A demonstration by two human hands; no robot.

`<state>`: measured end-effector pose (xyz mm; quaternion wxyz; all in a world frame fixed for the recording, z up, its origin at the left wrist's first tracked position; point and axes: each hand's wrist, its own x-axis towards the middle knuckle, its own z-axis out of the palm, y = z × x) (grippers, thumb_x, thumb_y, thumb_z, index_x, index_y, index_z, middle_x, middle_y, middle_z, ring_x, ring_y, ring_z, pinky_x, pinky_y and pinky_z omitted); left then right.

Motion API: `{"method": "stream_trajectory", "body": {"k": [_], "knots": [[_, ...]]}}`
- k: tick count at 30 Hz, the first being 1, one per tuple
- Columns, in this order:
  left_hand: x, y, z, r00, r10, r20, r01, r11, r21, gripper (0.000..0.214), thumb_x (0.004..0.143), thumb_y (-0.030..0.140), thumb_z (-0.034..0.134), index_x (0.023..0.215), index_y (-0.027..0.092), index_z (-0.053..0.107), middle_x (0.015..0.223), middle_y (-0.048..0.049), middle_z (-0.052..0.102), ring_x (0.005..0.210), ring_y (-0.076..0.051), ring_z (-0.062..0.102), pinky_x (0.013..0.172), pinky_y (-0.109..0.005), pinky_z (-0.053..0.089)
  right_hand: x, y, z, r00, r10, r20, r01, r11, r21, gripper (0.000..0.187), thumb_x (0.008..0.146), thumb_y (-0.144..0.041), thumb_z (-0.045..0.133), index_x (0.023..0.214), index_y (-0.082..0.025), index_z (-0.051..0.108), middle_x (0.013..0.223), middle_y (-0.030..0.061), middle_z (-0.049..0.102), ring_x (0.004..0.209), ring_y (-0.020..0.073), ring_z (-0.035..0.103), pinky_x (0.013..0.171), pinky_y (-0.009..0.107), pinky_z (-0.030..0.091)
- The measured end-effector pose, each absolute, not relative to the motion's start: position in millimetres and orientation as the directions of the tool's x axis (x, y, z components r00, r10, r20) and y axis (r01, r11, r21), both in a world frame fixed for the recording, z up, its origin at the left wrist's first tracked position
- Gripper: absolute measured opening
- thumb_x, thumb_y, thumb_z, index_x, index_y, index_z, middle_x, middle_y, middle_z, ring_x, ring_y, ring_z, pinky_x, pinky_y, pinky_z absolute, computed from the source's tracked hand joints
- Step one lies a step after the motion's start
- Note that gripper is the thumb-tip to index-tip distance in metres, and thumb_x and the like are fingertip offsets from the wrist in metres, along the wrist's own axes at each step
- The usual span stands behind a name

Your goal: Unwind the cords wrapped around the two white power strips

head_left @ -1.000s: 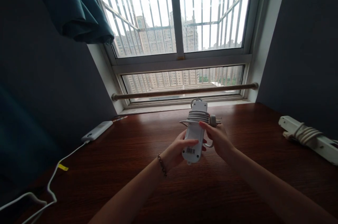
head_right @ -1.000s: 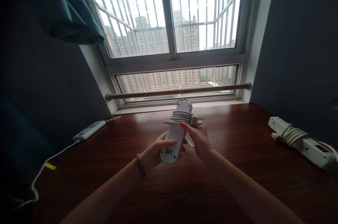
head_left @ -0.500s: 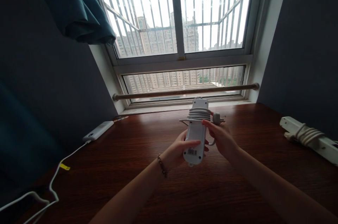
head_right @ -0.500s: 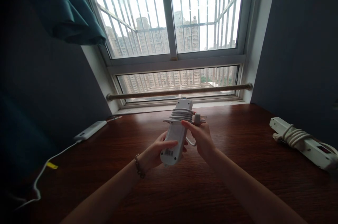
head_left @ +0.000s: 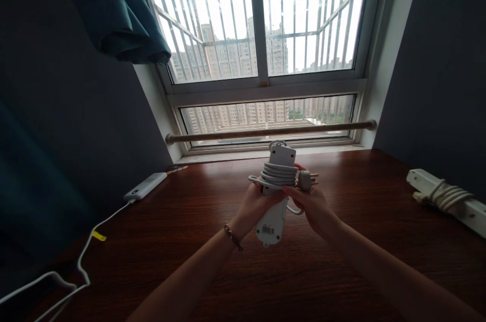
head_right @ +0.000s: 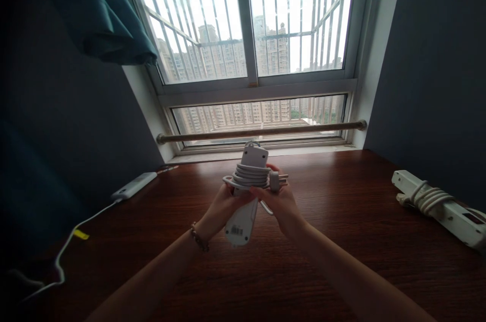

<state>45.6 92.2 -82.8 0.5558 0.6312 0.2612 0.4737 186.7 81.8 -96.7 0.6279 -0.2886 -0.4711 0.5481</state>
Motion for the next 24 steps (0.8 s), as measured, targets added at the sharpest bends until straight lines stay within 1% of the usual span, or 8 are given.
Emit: {"method": "stream_trajectory", "body": {"k": [3, 7, 10, 12, 16, 19, 21, 24], "knots": [[46, 92, -87, 0.387, 0.874, 0.295, -0.199, -0.234, 0.952, 0.042, 0.07, 0.026, 0.071, 0.108, 0.012, 0.06, 0.107, -0.0106, 0.063, 0.096, -0.025, 0.059, 0.086, -0.036, 0.045, 185, 86, -103, -0.028, 0.958, 0.287, -0.371, 0.256, -0.893, 0.07, 0.065, -0.028, 0.074, 0.122, -0.017, 0.035, 0.058, -0.0077, 0.035, 0.045, 0.0023, 0.024, 0.041, 0.016, 0.02], [46, 91, -86, 0.398, 0.881, 0.256, -0.205, -0.186, 0.961, 0.045, 0.068, 0.025, 0.073, 0.109, 0.012, 0.059, 0.105, -0.011, 0.064, 0.089, -0.023, 0.061, 0.083, -0.036, 0.046, 186, 89, -107, -0.034, 0.955, 0.294, -0.363, 0.262, -0.894, 0.072, 0.063, -0.029, 0.075, 0.121, -0.017, 0.034, 0.062, -0.0065, 0.042, 0.046, 0.0036, 0.033, 0.041, 0.016, 0.026], [45, 89, -82, 0.435, 0.875, 0.21, -0.207, -0.13, 0.97, 0.046, 0.068, 0.026, 0.073, 0.11, 0.014, 0.059, 0.106, -0.0109, 0.063, 0.085, -0.021, 0.062, 0.082, -0.035, 0.047, 186, 88, -104, -0.032, 0.958, 0.284, -0.36, 0.254, -0.897, 0.076, 0.059, -0.029, 0.077, 0.121, -0.017, 0.034, 0.067, -0.0044, 0.049, 0.051, 0.0065, 0.042, 0.043, 0.017, 0.034], [43, 90, -80, 0.486, 0.859, 0.159, -0.195, -0.071, 0.978, 0.048, 0.068, 0.028, 0.073, 0.111, 0.013, 0.059, 0.101, -0.0117, 0.064, 0.081, -0.021, 0.062, 0.079, -0.036, 0.047, 187, 86, -102, -0.046, 0.955, 0.294, -0.365, 0.258, -0.895, 0.074, 0.06, -0.03, 0.077, 0.12, -0.018, 0.035, 0.071, -0.0024, 0.052, 0.053, 0.0084, 0.046, 0.044, 0.019, 0.038], [38, 95, -82, 0.578, 0.812, 0.077, -0.153, 0.015, 0.988, 0.046, 0.068, 0.035, 0.071, 0.103, 0.008, 0.061, 0.086, -0.0142, 0.066, 0.075, -0.023, 0.063, 0.073, -0.036, 0.048, 187, 88, -101, -0.077, 0.937, 0.341, -0.282, 0.307, -0.909, 0.062, 0.066, -0.034, 0.073, 0.114, -0.015, 0.041, 0.06, -0.0038, 0.049, 0.046, 0.0094, 0.043, 0.038, 0.02, 0.034], [36, 99, -86, 0.546, 0.832, 0.097, -0.134, -0.028, 0.991, 0.039, 0.07, 0.034, 0.07, 0.097, 0.007, 0.061, 0.083, -0.0139, 0.066, 0.073, -0.022, 0.062, 0.069, -0.032, 0.047, 189, 90, -102, -0.078, 0.94, 0.331, -0.228, 0.306, -0.924, 0.067, 0.065, -0.037, 0.074, 0.116, -0.013, 0.039, 0.06, -0.0028, 0.05, 0.046, 0.0111, 0.045, 0.038, 0.021, 0.034], [36, 102, -87, 0.507, 0.851, 0.139, -0.122, -0.089, 0.989, 0.037, 0.07, 0.032, 0.07, 0.097, 0.008, 0.061, 0.086, -0.0127, 0.066, 0.075, -0.02, 0.062, 0.07, -0.031, 0.047, 190, 90, -101, -0.08, 0.945, 0.317, -0.213, 0.294, -0.932, 0.072, 0.064, -0.037, 0.074, 0.119, -0.012, 0.036, 0.061, -0.0026, 0.051, 0.047, 0.0112, 0.045, 0.039, 0.02, 0.034], [37, 104, -87, 0.471, 0.855, 0.218, -0.102, -0.193, 0.976, 0.044, 0.062, 0.024, 0.076, 0.101, 0.01, 0.062, 0.097, -0.0104, 0.065, 0.085, -0.021, 0.06, 0.076, -0.031, 0.047, 191, 91, -102, -0.077, 0.945, 0.319, -0.177, 0.302, -0.937, 0.074, 0.062, -0.034, 0.076, 0.12, -0.012, 0.037, 0.059, -0.0045, 0.048, 0.046, 0.0077, 0.04, 0.038, 0.018, 0.031]]}}
